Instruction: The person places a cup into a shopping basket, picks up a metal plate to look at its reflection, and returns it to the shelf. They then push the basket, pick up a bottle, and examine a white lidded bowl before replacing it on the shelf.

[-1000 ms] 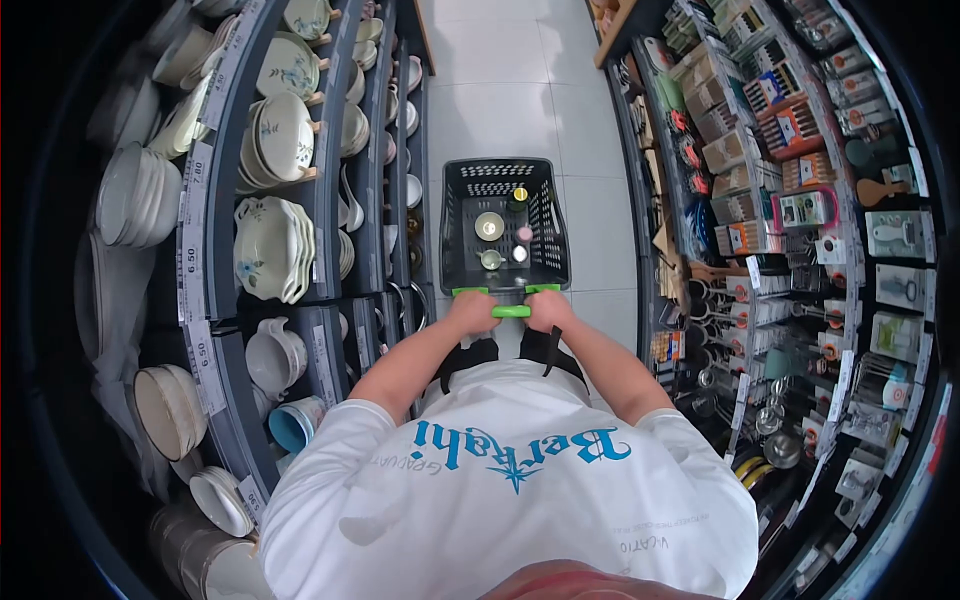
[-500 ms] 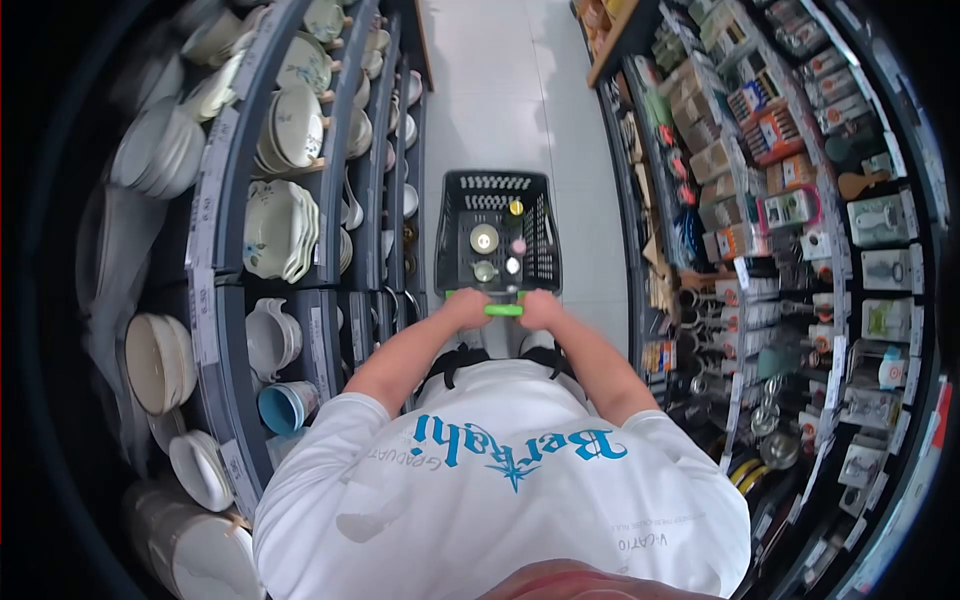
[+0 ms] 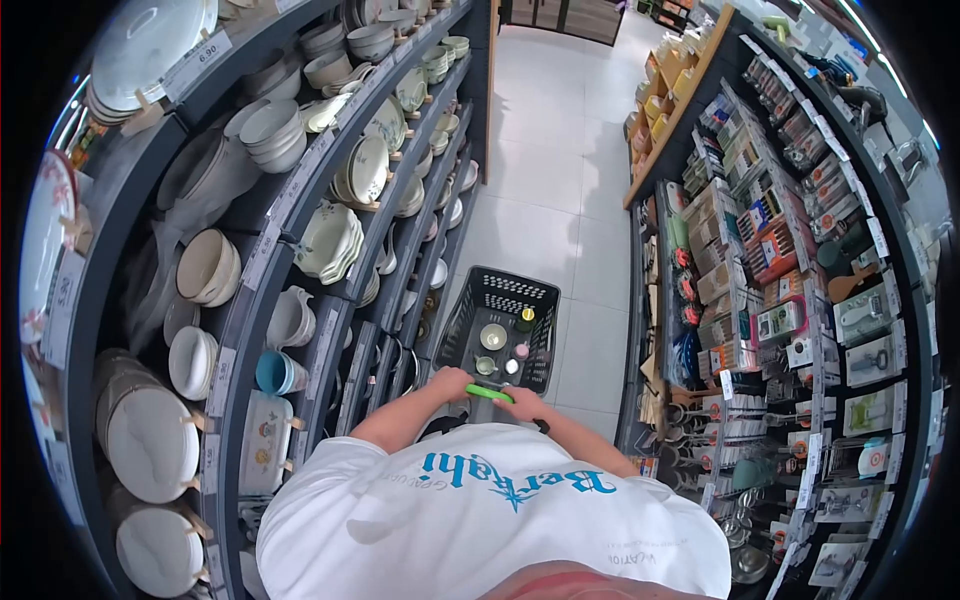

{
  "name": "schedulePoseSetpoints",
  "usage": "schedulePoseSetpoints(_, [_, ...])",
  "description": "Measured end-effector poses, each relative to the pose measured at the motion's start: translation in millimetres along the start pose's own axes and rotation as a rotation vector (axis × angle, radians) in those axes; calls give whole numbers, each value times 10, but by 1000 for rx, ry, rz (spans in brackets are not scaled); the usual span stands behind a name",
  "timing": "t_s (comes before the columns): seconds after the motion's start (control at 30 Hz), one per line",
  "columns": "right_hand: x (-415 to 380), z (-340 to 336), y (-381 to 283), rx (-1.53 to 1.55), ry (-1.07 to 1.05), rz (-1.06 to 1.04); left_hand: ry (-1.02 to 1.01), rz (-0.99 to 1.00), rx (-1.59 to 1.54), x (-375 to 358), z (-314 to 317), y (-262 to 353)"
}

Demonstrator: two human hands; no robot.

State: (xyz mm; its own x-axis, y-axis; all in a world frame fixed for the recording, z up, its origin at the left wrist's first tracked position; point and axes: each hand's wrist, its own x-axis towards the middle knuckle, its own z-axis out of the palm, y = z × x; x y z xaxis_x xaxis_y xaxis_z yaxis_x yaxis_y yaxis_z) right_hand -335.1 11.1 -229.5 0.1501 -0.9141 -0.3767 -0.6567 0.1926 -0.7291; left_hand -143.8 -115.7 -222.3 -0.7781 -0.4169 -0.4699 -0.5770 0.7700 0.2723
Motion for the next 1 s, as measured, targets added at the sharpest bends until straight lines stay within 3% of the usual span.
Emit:
schedulePoseSetpoints(0.23, [-156,122,48,1,-105,-113,68,-106,-7,-265,236,211])
schedulePoseSetpoints(0.4, [-239,353,150,-56,-49,-163,136,-100,-15,-475,311,350])
schedulePoseSetpoints(0.53, [-321,438,143,-32,-44,-206,63,-153,-106,-596,402,433])
schedulePoseSetpoints(0.67, [-364,601,67,-196,-20,-217,-24,-180,-100,-758,404,548])
schedulePoseSetpoints(0.73, [-402,677,73,-188,-22,-249,36,-162,-97,-830,500,551])
schedulePoseSetpoints(0.83, [-519,700,-25,-230,-80,-181,8,-142,-80,-886,626,555])
schedulePoseSetpoints(1.0, [-765,805,-167,-192,6,-63,31,-110,-220,-1069,702,610])
